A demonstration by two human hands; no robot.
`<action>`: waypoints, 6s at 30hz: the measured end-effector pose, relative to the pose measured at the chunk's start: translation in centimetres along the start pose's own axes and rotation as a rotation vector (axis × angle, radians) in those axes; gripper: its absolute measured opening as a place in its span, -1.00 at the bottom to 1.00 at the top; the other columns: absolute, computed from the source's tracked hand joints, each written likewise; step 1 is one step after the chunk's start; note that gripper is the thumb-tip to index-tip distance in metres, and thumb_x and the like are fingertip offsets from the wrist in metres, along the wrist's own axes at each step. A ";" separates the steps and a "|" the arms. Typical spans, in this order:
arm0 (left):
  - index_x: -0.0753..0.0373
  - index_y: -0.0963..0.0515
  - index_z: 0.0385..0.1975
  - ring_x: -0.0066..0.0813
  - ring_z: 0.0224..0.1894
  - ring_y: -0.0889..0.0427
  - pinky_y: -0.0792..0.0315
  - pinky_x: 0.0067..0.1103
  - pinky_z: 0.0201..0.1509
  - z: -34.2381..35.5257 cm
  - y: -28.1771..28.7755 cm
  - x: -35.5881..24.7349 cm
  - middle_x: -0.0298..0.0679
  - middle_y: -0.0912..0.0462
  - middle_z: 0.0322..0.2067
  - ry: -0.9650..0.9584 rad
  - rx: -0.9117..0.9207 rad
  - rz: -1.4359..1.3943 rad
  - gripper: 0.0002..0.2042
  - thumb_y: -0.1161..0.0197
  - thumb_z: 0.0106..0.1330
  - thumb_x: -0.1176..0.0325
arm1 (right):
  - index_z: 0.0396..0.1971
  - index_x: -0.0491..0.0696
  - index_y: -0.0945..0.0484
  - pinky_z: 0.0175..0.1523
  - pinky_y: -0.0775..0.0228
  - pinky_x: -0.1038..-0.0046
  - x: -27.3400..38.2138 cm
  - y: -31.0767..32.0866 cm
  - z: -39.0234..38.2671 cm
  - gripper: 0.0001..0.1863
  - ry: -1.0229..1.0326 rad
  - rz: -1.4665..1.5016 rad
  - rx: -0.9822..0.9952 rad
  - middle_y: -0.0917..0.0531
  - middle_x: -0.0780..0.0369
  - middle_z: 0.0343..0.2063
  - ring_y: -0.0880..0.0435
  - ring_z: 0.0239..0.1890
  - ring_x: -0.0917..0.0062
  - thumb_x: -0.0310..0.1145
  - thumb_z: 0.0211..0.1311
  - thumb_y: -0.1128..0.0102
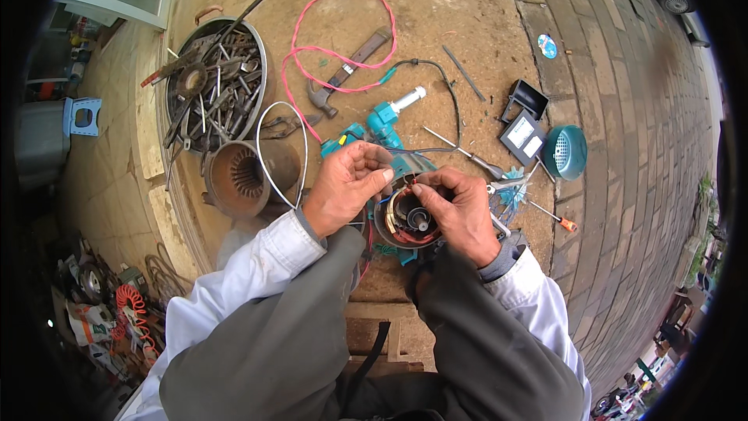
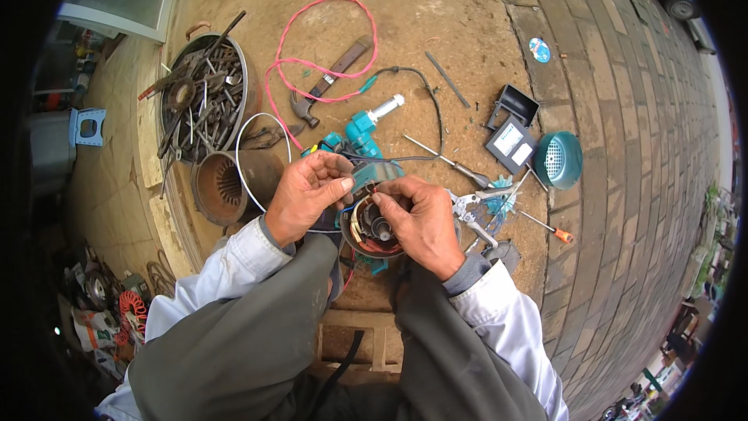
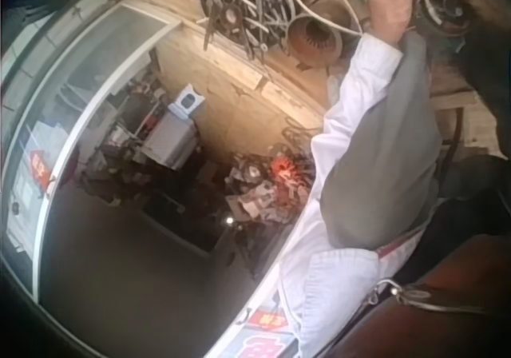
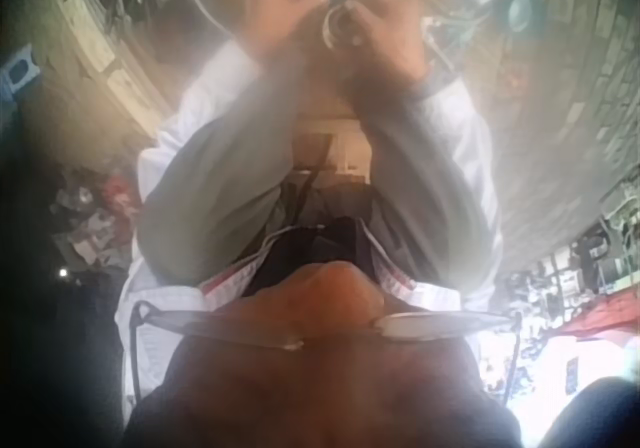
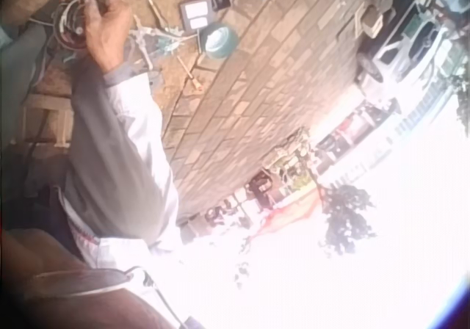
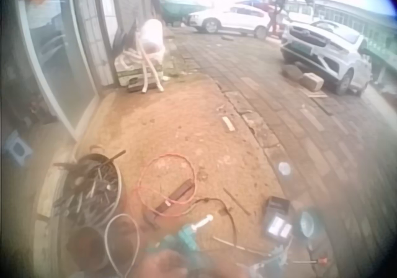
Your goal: The person sits on the ground and uses pliers to strip and twist wires on a small motor or generator component. They repeatedly cut, strip, and connect wires while handling the component with both hands.
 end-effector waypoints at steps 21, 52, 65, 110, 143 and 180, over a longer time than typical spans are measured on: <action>0.39 -0.50 -0.01 -0.78 -0.41 -0.37 -0.23 -0.78 -0.41 -0.7 1.1 0.3 -0.30 -0.57 -0.25 0.142 0.018 -0.086 -0.73 -0.05 0.38 0.41 | -0.33 -0.23 -0.57 -0.32 -0.38 0.64 -0.4 1.8 -0.6 -0.92 -0.176 0.248 -0.090 -0.59 0.37 -0.48 -0.48 -0.42 0.78 -0.52 0.28 -0.21; 0.29 -0.68 -0.25 -0.77 -0.44 -0.30 -0.22 -0.72 -0.36 -0.1 -1.5 -0.5 -0.50 -0.44 -0.44 -0.061 0.067 0.471 -0.86 -0.37 0.23 0.44 | -0.24 -0.22 -0.52 -0.08 -0.44 0.09 -15.9 9.1 -7.7 -0.56 -0.313 -0.891 -0.265 -0.62 -0.07 -0.26 -0.59 -0.16 0.01 -0.21 -0.02 -0.41; 0.33 -0.63 -0.26 -0.71 -0.30 -0.58 -0.47 -0.69 -0.18 0.1 -0.9 1.3 -0.36 -0.67 -0.34 -0.045 -0.020 0.352 -0.88 -0.36 0.29 0.43 | -0.32 -0.06 -0.55 -0.08 -0.34 0.18 -19.9 9.1 -7.3 -0.84 -0.059 -1.352 -0.167 -0.54 0.09 -0.31 -0.50 -0.18 0.17 -0.42 0.05 -0.17; 0.35 -0.63 -0.24 -0.79 -0.43 -0.39 -0.29 -0.74 -0.35 0.4 0.2 1.8 -0.43 -0.56 -0.37 -0.095 0.045 0.408 -0.88 -0.33 0.28 0.48 | -0.28 -0.21 -0.60 -0.50 -0.22 0.59 -5.3 6.0 -6.3 -0.86 -0.395 0.360 -0.071 -0.46 0.40 -0.63 -0.36 -0.62 0.71 -0.48 0.22 -0.16; 0.34 -0.55 -0.12 -0.70 -0.22 -0.58 -0.48 -0.68 -0.07 -0.3 0.8 2.5 -0.37 -0.62 -0.24 0.098 0.040 -0.061 -0.76 -0.35 0.29 0.41 | -0.34 -0.18 -0.43 -0.14 -0.35 0.16 6.1 11.7 2.8 -0.65 0.226 -1.304 0.218 -0.48 0.04 -0.42 -0.51 -0.28 0.10 -0.42 -0.15 -0.36; 0.34 -0.49 0.00 -0.87 -0.46 -0.30 -0.24 -0.81 -0.36 -0.3 1.3 3.1 -0.54 -0.40 -0.44 0.097 0.109 0.050 -0.62 -0.41 0.22 0.40 | -0.37 -0.11 -0.44 -0.14 -0.31 0.25 4.8 5.6 3.4 -0.68 0.462 -1.304 0.355 -0.44 0.12 -0.44 -0.45 -0.31 0.20 -0.45 -0.24 -0.25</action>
Point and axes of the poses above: each hand's wrist, its own z-axis towards the middle knuckle, its own y-axis out of the back of the hand, x = y × z, the point moved 4 cm from there along z, towards the middle knuckle
